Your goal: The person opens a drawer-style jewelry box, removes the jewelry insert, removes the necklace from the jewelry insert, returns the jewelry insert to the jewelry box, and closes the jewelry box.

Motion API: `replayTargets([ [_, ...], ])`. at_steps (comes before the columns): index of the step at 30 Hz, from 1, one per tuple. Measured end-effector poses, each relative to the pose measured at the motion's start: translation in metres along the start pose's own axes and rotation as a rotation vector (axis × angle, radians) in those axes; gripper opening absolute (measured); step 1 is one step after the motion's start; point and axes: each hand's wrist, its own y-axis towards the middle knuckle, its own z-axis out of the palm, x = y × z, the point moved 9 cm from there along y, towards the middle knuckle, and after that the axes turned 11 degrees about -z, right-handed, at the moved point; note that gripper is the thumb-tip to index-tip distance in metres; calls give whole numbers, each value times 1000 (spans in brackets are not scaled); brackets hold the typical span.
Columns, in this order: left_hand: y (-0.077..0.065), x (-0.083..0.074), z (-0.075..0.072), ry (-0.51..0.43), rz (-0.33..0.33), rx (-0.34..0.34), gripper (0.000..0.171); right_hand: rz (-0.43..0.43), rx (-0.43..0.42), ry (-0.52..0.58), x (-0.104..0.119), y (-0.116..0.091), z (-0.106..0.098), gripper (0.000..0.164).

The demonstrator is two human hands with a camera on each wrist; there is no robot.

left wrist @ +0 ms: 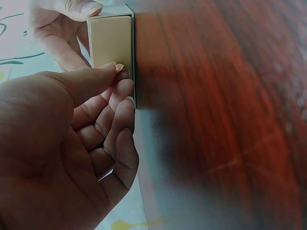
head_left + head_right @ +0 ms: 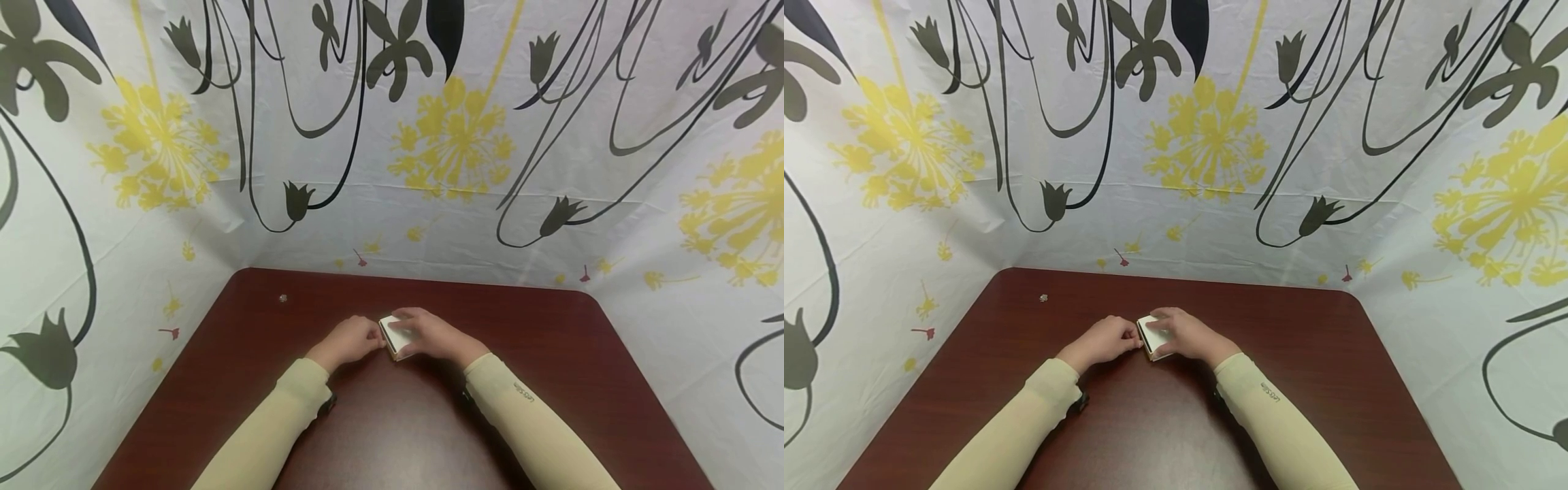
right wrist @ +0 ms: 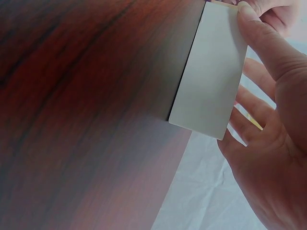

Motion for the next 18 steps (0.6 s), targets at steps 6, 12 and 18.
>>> replayTargets([
  [6, 2, 1, 1, -3, -1, 3, 19, -6, -1, -1, 1, -1, -1, 68],
  [12, 3, 1, 3, -14, -5, 7, 20, -5, -4, -3, 1, -1, 0, 67],
  [18, 3, 1, 3, -18, -3, 7, 21, -7, -1, -5, 2, -1, -1, 66],
])
